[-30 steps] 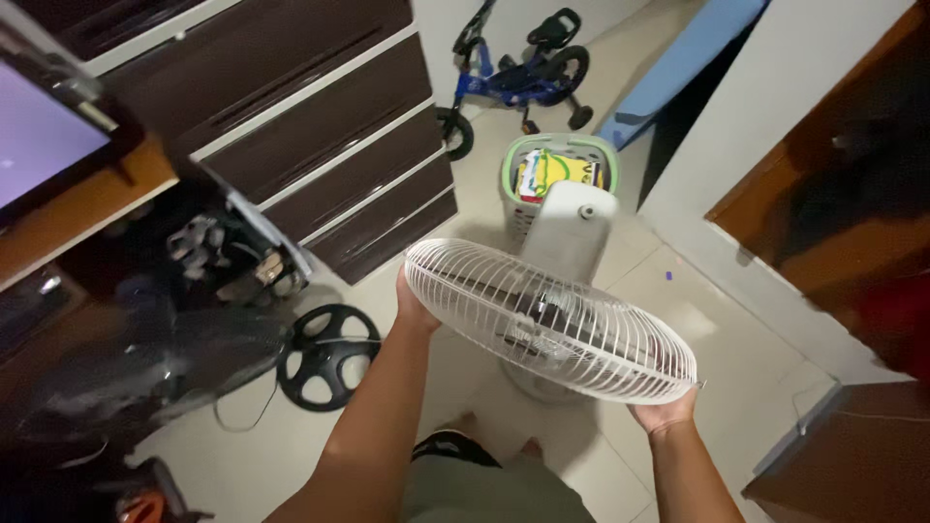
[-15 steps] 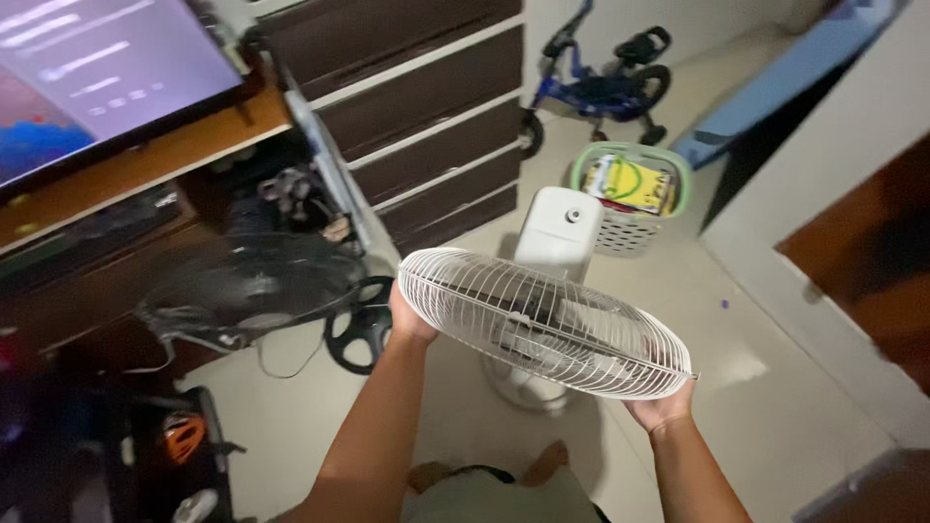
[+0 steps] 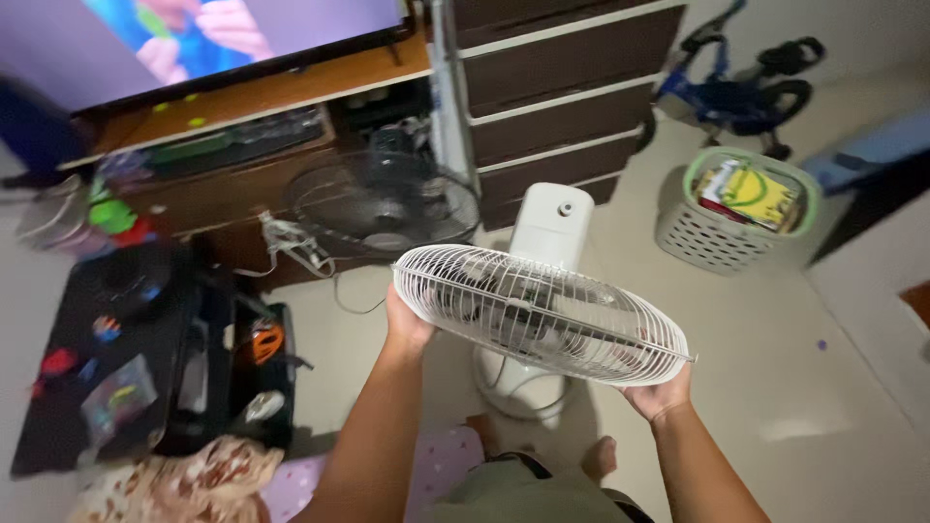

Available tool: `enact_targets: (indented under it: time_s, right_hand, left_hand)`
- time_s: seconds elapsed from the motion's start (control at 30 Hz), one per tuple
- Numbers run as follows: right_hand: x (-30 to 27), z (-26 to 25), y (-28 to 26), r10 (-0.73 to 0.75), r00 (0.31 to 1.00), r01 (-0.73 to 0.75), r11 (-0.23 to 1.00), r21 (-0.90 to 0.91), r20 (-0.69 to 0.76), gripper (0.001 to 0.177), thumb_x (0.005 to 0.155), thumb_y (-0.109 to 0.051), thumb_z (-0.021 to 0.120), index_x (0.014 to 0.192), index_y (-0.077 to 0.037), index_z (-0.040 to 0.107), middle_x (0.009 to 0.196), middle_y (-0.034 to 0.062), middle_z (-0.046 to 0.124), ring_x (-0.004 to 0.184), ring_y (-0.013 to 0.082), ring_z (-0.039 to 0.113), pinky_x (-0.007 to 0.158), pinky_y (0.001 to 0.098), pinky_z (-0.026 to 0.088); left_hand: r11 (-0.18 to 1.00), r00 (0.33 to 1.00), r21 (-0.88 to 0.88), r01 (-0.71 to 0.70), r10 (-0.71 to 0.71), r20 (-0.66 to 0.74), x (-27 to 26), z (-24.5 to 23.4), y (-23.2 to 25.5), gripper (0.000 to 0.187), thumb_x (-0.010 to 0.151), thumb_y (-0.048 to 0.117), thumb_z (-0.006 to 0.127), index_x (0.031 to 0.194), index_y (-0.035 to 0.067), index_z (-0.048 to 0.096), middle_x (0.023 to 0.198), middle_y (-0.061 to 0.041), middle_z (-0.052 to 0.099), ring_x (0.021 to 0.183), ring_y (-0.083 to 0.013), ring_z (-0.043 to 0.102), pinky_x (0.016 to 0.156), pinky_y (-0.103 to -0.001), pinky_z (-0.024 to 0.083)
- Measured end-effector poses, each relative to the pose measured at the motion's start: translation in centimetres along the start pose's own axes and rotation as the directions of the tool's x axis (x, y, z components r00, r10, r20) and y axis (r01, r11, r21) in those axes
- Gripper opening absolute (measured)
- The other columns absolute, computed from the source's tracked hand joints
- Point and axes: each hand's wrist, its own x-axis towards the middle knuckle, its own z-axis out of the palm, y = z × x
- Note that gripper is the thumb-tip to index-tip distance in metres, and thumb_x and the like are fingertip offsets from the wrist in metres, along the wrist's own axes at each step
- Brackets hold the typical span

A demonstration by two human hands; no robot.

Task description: The person folds various clean clothes on an ironing board, places them into a laundry basket, carries the basket to another room, and then puts the folded clothes into drawers.

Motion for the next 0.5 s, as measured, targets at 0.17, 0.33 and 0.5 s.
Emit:
enact_targets:
  time_s: [0.17, 0.33, 0.5]
  right_hand:
    - [0.6, 2.3, 3.4, 0.15, 0.988, -0.146, 0.984, -0.104, 0.036, 0.063, 0.099, -0.051, 0.028, 0.142, -0.012, 0.053, 0.14, 0.0155, 0.058, 0.125, 0.0365, 0.057, 0.101, 0.0607, 0.047]
    - [1.7, 2.9, 4.4, 0.241, 0.953, -0.226, 0.969, -0.094, 0.187, 0.06, 0.096, -0.036, 0.032, 0.142, -0.003, 0.055, 0.143, 0.0206, 0.058, 0.131, 0.0404, 0.055, 0.107, 0.0604, 0.045]
    - [0.6, 2.6, 2.9, 0.256, 0.96, -0.23, 0.951, -0.205, 0.11, 0.055, 0.095, -0.031, 0.033, 0.139, -0.004, 0.054, 0.145, 0.021, 0.051, 0.135, 0.0404, 0.048, 0.108, 0.0715, 0.039]
  left_hand:
    - [0.997, 0.993, -0.063, -0.039, 0.031, -0.115, -4.3, -2.6, 4.1, 0.048, 0.105, 0.033, 0.035, 0.128, 0.001, 0.063, 0.122, -0.017, 0.071, 0.111, -0.0327, 0.068, 0.099, -0.048, 0.056]
    - [0.957, 0.983, -0.227, -0.181, 0.184, -0.006, -9.3, -3.3, 2.7, 0.058, 0.107, 0.045, 0.034, 0.129, -0.001, 0.062, 0.123, -0.019, 0.069, 0.112, -0.0355, 0.066, 0.1, -0.052, 0.055]
    - [0.881, 0.931, -0.369, -0.297, 0.181, -0.318, -10.4, -1.3, -4.3, 0.064, 0.101, 0.052, 0.033, 0.134, 0.004, 0.061, 0.129, -0.016, 0.067, 0.116, -0.0345, 0.065, 0.102, -0.05, 0.055]
